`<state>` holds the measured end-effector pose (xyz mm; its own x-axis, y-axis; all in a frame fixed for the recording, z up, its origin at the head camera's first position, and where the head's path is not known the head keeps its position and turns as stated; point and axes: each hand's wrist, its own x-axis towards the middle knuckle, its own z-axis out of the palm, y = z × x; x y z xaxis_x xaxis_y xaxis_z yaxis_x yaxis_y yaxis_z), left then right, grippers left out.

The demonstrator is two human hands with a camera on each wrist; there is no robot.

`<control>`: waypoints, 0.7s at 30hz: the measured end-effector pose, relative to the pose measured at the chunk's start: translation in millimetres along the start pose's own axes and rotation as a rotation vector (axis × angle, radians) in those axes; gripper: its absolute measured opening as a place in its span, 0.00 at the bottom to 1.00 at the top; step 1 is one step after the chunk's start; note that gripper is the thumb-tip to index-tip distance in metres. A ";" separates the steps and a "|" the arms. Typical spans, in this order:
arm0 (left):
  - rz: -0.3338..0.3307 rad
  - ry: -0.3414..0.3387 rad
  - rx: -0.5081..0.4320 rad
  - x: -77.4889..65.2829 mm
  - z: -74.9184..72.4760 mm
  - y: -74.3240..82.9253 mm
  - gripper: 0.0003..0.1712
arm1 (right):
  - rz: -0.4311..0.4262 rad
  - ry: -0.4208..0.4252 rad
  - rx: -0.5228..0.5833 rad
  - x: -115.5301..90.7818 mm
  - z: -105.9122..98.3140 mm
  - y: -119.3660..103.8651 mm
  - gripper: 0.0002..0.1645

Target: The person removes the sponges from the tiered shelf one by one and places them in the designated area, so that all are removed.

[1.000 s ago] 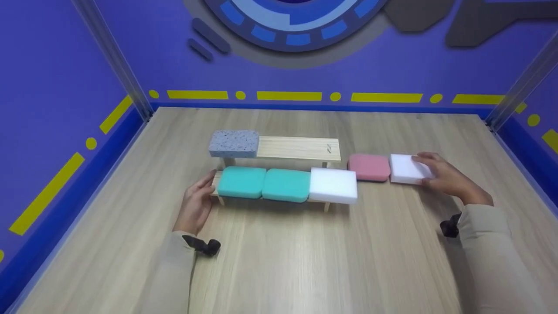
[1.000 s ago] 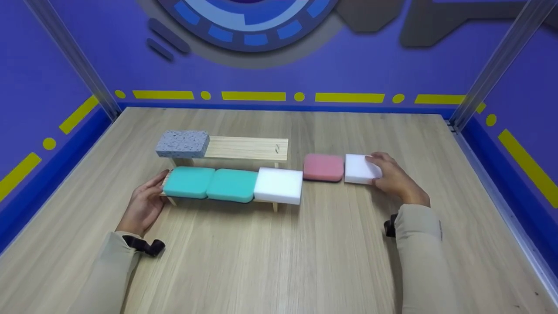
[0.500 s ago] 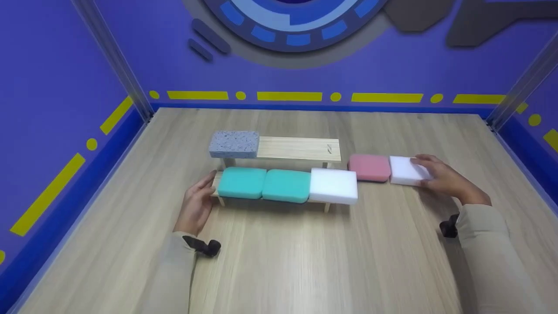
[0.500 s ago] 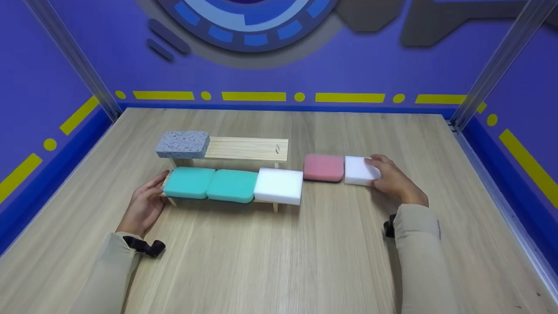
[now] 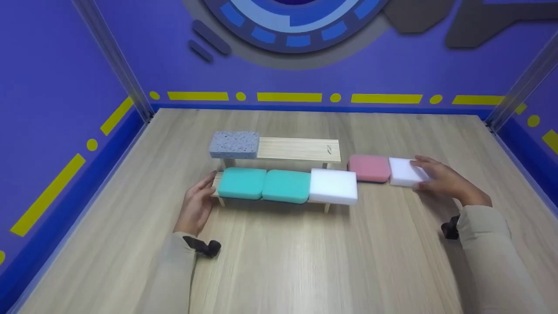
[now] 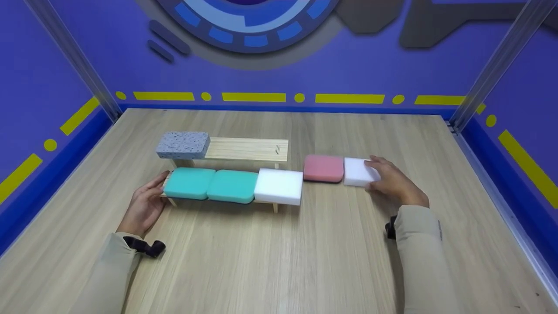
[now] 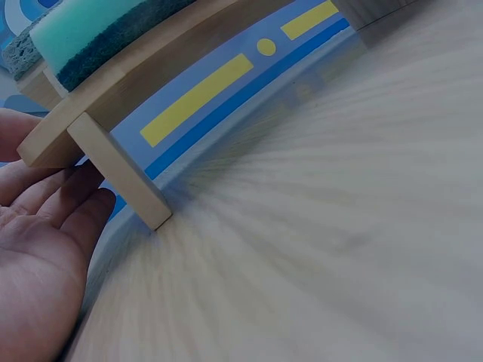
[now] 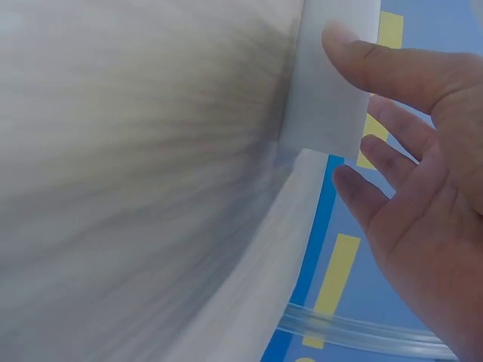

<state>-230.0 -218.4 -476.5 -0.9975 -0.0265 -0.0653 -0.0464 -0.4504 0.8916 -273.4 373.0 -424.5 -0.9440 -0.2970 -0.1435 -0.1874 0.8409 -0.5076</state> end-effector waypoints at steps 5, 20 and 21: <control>0.007 -0.006 0.005 0.1 0.1 0.2 0.33 | 0.043 0.004 0.035 -2.8 -2.1 -1.7 0.43; -0.011 -0.012 0.015 -0.1 0.2 -0.3 0.34 | 0.032 0.047 0.013 -7.2 -13.2 -13.3 0.40; -0.011 -0.008 0.011 -0.1 0.2 -0.3 0.34 | 0.025 0.049 0.013 -7.3 -14.0 -15.0 0.40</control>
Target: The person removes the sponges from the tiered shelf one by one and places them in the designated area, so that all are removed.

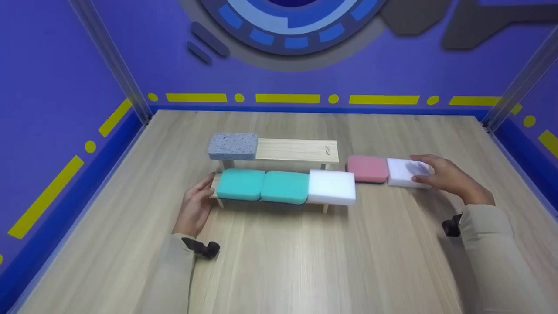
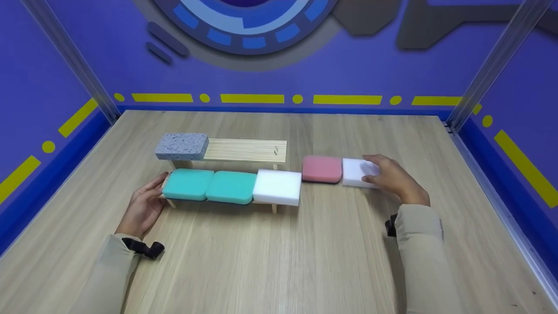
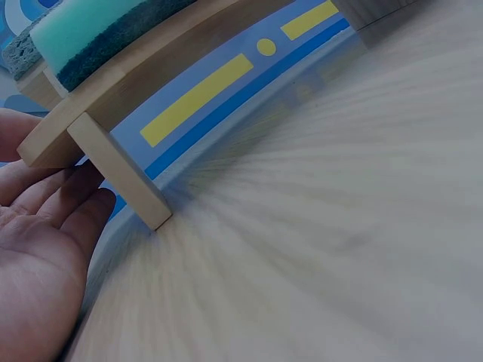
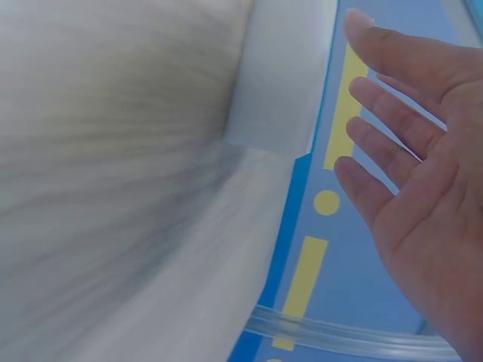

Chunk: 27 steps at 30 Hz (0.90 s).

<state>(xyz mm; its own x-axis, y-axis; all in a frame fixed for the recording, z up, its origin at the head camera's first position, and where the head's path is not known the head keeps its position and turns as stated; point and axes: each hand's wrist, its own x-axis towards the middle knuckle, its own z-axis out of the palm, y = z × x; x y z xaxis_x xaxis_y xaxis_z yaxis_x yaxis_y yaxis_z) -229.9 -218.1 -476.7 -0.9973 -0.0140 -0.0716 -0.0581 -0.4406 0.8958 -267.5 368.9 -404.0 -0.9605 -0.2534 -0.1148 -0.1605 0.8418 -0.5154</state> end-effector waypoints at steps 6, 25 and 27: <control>0.002 -0.006 -0.010 0.6 -0.1 0.7 0.33 | -0.093 0.052 0.005 -1.5 -6.3 -12.4 0.36; 0.003 -0.012 -0.012 0.6 -1.8 -0.5 0.33 | -0.256 0.129 0.030 6.3 -13.3 -68.2 0.32; 0.000 -0.011 -0.010 1.1 -1.8 -0.4 0.33 | -0.246 0.127 0.043 8.9 -13.8 -74.9 0.31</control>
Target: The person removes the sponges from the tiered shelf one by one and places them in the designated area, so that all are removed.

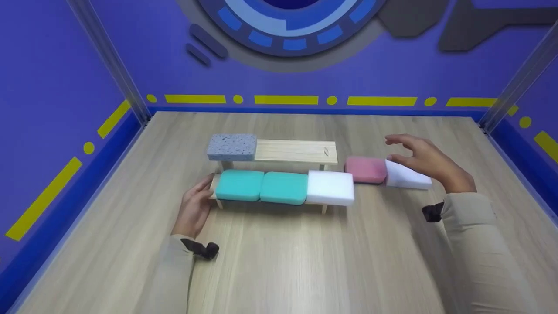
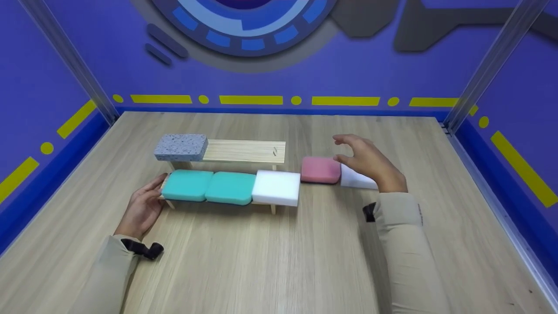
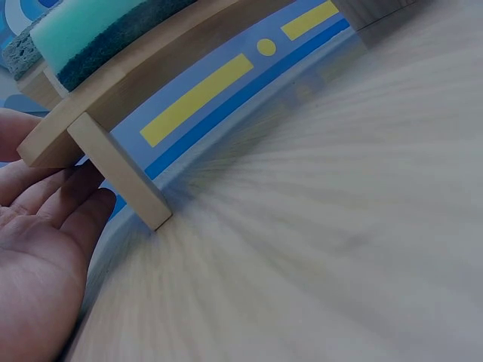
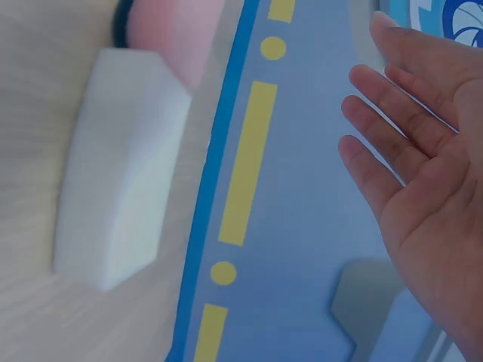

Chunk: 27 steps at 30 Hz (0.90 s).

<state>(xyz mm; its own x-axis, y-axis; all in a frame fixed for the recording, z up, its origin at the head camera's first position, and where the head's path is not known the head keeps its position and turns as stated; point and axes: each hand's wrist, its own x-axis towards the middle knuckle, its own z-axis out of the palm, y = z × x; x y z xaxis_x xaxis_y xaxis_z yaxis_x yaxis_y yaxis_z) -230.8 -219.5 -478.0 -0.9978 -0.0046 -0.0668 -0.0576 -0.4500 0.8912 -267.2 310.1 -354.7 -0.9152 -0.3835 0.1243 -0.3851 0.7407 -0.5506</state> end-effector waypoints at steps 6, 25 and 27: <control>-0.005 0.001 -0.006 -0.4 -0.1 0.9 0.33 | 0.000 -0.002 0.027 14.3 1.2 -18.9 0.31; 0.003 -0.007 0.004 -1.7 1.4 0.7 0.33 | -0.110 -0.048 0.056 51.1 13.8 -75.8 0.32; 0.003 -0.008 0.007 -1.9 1.1 0.7 0.33 | -0.096 -0.064 0.057 54.5 16.2 -82.7 0.33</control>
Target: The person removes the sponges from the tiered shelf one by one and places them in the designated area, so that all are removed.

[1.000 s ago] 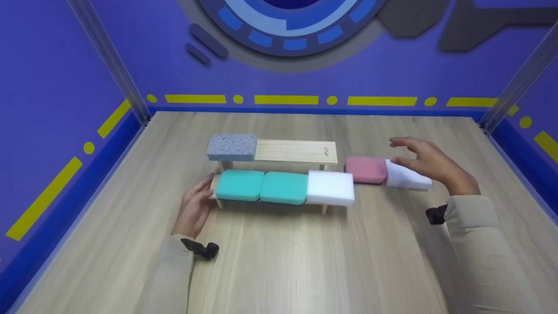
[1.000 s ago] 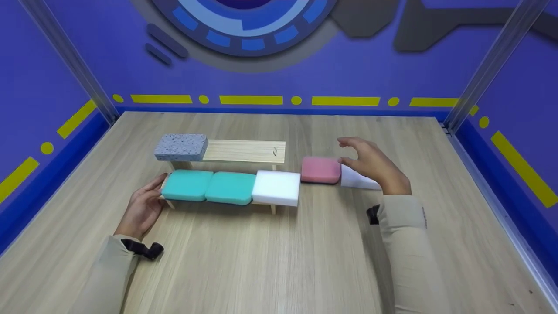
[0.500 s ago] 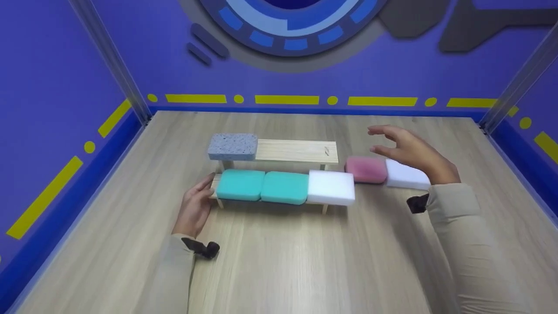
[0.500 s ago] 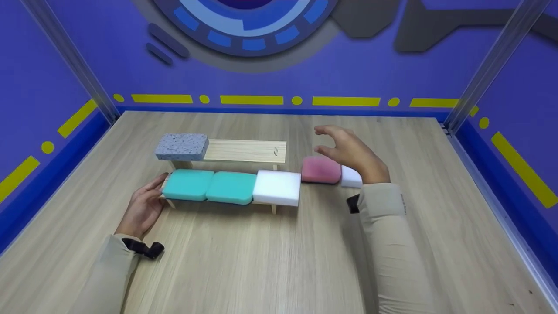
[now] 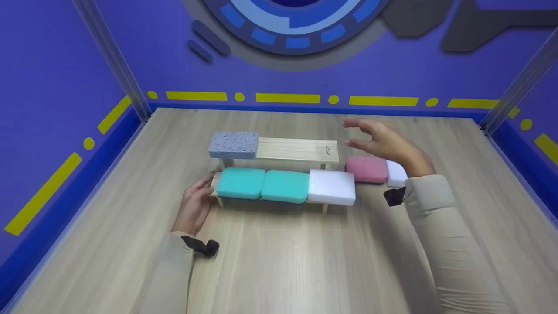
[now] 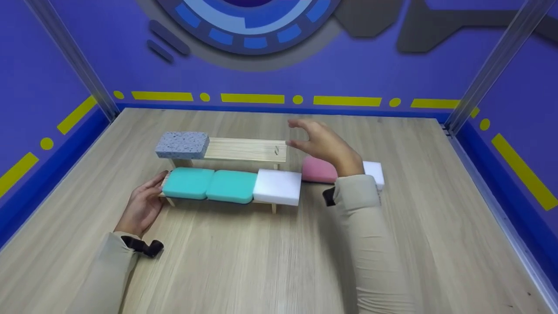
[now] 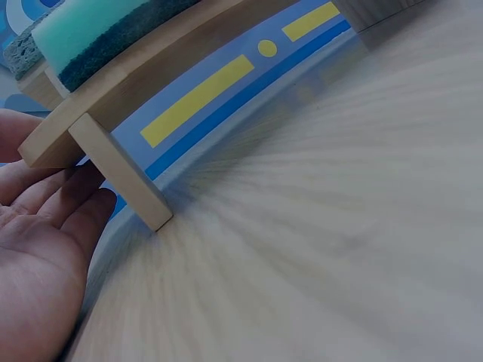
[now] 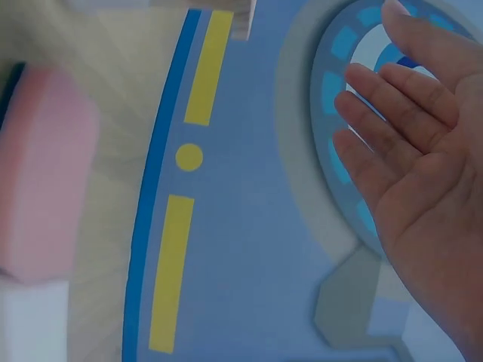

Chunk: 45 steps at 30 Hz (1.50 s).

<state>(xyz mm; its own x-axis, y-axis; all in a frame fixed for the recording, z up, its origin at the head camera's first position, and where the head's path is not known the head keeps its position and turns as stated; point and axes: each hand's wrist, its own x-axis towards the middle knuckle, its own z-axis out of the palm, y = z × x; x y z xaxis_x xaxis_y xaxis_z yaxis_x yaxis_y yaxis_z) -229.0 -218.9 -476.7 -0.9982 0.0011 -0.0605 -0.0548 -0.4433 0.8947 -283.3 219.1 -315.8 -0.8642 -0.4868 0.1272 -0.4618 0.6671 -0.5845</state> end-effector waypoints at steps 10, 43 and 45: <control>-0.013 0.011 -0.011 0.2 0.8 1.3 0.33 | -0.025 -0.039 0.025 21.6 18.5 -25.9 0.35; 0.021 -0.021 -0.024 1.1 -2.0 -0.7 0.33 | -0.048 -0.036 0.077 81.2 99.0 -91.9 0.43; 0.025 -0.021 -0.023 1.2 -2.0 -1.5 0.33 | -0.047 -0.040 0.095 83.8 103.2 -92.5 0.43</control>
<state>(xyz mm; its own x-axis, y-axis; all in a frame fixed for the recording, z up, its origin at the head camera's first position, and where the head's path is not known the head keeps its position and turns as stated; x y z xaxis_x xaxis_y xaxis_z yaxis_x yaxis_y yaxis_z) -230.1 -219.9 -479.0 -0.9996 0.0086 -0.0286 -0.0293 -0.4638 0.8854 -292.4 58.4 -333.8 -0.8322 -0.5402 0.1253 -0.4794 0.5872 -0.6522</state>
